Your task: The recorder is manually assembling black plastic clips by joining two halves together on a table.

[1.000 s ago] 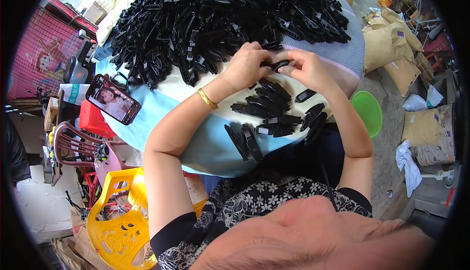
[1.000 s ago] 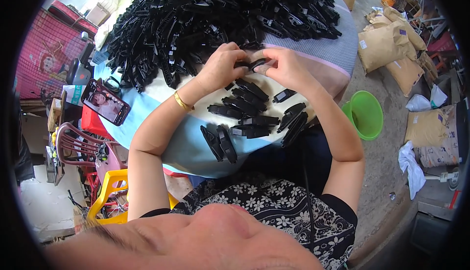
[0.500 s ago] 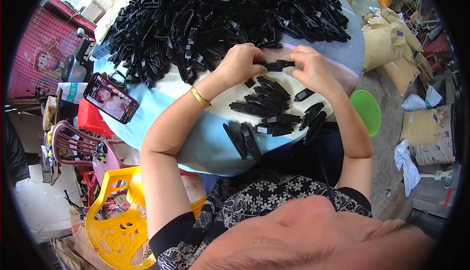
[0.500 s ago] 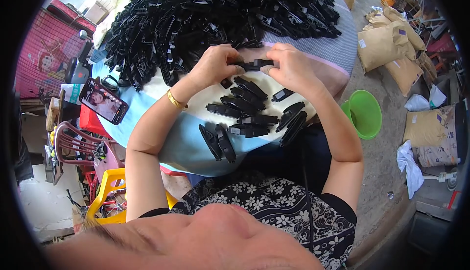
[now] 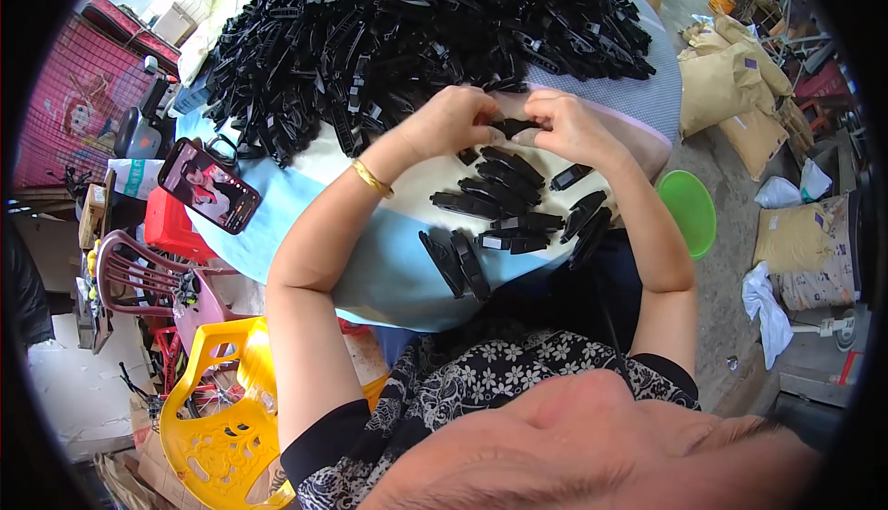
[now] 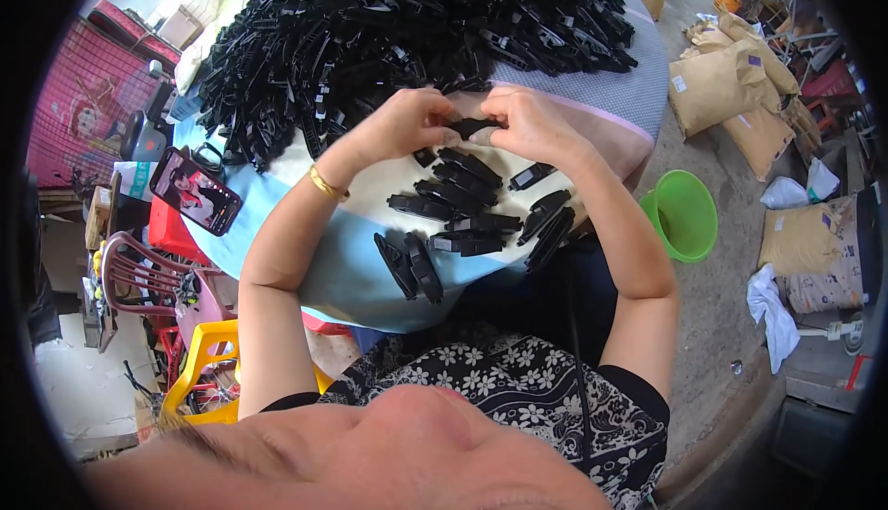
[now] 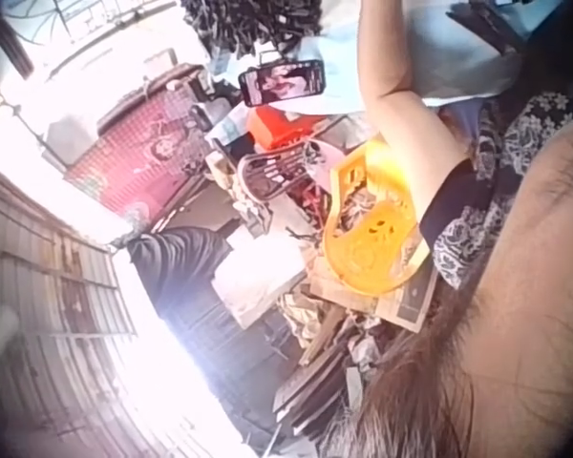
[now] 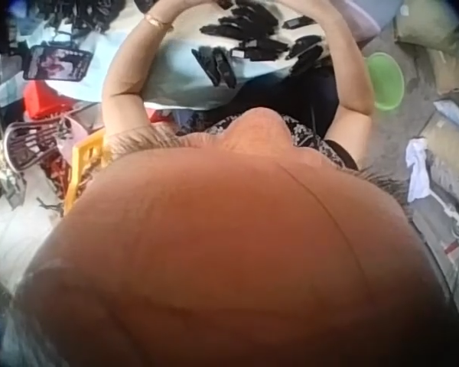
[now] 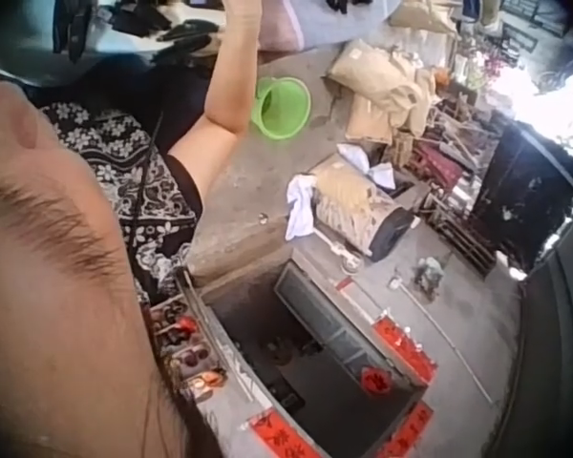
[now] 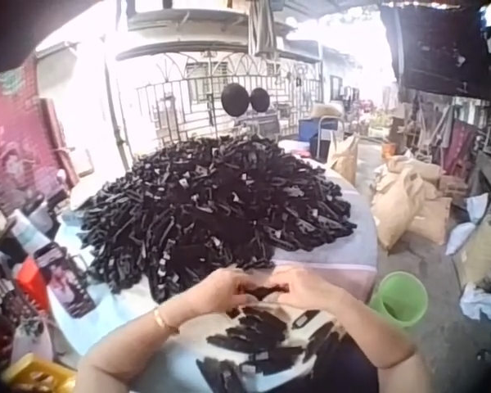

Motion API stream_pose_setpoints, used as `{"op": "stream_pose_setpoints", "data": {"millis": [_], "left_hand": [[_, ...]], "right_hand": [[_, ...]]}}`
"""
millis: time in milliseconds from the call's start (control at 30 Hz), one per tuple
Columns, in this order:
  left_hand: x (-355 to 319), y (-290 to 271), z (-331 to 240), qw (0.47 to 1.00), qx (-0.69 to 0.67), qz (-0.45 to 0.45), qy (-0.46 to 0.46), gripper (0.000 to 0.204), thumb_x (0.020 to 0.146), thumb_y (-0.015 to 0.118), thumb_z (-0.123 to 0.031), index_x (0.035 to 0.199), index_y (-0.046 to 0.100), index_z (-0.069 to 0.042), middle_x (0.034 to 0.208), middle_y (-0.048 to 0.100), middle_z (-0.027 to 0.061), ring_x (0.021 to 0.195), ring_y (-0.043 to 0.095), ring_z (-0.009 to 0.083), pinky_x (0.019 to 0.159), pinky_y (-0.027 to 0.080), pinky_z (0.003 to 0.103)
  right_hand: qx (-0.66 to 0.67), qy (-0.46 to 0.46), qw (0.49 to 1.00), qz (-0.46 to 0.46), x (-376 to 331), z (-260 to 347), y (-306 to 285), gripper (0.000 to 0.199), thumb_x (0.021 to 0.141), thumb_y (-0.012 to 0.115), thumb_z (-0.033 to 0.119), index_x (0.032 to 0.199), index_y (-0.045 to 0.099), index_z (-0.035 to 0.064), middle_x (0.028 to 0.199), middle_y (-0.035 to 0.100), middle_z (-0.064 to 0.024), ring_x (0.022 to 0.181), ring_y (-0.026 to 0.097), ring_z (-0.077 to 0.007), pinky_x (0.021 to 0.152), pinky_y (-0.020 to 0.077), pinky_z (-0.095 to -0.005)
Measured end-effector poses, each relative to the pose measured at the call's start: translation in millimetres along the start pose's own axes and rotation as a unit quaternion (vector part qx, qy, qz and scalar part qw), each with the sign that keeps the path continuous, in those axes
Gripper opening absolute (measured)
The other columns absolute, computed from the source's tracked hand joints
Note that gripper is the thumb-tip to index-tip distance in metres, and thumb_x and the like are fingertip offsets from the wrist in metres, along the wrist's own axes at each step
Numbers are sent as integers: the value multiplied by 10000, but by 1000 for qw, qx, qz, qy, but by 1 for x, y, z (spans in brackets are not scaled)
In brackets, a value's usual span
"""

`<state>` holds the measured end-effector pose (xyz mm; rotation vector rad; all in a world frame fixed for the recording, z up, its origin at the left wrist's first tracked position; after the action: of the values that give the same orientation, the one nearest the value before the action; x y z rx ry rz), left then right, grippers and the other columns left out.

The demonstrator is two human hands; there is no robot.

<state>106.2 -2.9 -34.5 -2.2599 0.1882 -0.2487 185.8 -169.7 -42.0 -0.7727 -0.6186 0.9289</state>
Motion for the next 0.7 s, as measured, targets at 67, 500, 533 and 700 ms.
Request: {"op": "stream_pose_setpoints", "data": {"millis": [67, 500, 533, 700], "left_hand": [[-4, -14, 1, 999, 5, 42, 11, 396, 670, 771, -172, 1011, 631, -26, 825, 587, 98, 789, 584, 213, 728, 488, 326], [-7, -29, 24, 993, 96, 70, 28, 304, 691, 748, -187, 908, 641, -3, 775, 598, 122, 708, 576, 273, 656, 468, 363], [-4, -24, 20, 992, 106, 57, 21, 306, 696, 737, -218, 902, 658, -5, 768, 622, 136, 714, 596, 302, 665, 480, 370], [5, 7, -6, 995, 69, -6, 77, 308, 739, 707, -209, 958, 653, 0, 851, 621, 150, 819, 593, 308, 727, 490, 370]], "right_hand": [[28, 1, 1000, 7, -1, -10, 1, 193, 762, 684, 125, 878, 629, -19, 860, 590, -108, 844, 553, -243, 745, 466, -344], [154, -120, 972, 127, -16, 23, 10, 276, 772, 747, 190, 966, 674, 8, 826, 602, -63, 762, 560, -156, 696, 471, -289], [163, -123, 967, 152, -17, 22, 8, 269, 782, 740, 181, 979, 675, 8, 843, 618, -59, 769, 569, -150, 701, 476, -282], [294, -82, 951, 39, 6, -8, -2, 176, 854, 637, 94, 1003, 667, 3, 953, 654, -86, 811, 611, -161, 737, 492, -281]]}}
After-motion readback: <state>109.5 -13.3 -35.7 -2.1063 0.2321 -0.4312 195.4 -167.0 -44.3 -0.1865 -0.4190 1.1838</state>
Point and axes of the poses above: each hand's wrist, its own x-axis towards the middle knuckle, its own y-axis out of the palm, z = x × y, the point moved 3 cm from there along x, towards the middle knuckle
